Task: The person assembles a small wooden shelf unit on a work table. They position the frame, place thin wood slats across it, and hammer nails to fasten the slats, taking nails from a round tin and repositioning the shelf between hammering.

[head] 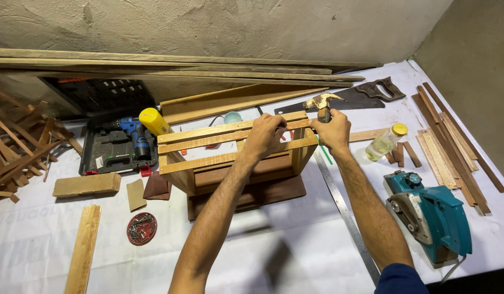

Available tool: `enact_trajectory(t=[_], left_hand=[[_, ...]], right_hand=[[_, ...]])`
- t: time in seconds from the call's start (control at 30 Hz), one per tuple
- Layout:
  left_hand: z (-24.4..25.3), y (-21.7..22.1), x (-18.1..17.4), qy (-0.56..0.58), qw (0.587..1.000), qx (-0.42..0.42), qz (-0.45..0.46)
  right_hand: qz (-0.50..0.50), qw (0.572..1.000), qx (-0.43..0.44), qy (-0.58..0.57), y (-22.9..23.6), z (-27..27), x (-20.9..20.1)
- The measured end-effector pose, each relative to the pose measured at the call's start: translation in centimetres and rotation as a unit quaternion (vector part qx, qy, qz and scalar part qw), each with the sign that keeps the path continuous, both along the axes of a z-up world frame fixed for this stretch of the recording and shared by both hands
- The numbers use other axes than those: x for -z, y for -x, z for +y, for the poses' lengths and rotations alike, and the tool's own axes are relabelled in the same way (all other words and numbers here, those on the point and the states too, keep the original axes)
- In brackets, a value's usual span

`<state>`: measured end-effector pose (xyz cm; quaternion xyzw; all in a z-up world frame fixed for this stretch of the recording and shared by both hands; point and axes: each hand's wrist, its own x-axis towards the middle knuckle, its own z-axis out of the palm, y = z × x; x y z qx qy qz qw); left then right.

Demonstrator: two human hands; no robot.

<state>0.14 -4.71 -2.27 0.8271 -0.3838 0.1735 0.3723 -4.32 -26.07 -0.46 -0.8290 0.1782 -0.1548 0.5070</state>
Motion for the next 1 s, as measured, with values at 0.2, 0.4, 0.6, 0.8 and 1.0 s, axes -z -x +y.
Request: enact_trajectory(t=[0.2,0.4,0.6,0.8,1.0], left_hand=[[-0.7,-0.6,-0.5,-0.028,0.999,-0.005,0.035],[-4.2,-1.0,-0.8,0.011,0.998,-0.036,0.056],[-6.8,-1.8,-0.8,-0.004,0.986,-0.089,0.139],[-7.5,-2.8,0.7,-0.05,0.982,-0.116,0.139],[-7.6,-2.7,0.9,-0.028,0.985,-0.115,0.122]], right_hand=[[0.02,0.999,-0.004,-0.03,-0.9,-0.6,0.5],[0.03,0.997,-0.003,-0.07,-0.6,-0.5,-0.8],[-0.008,0.997,-0.022,-0.067,-1.2,-1.5,1.1],[0.007,0.997,-0.02,-0.078,-1.1,-1.4,0.7],[0.022,0.996,-0.024,-0.084,-1.2,-1.5,0.4]])
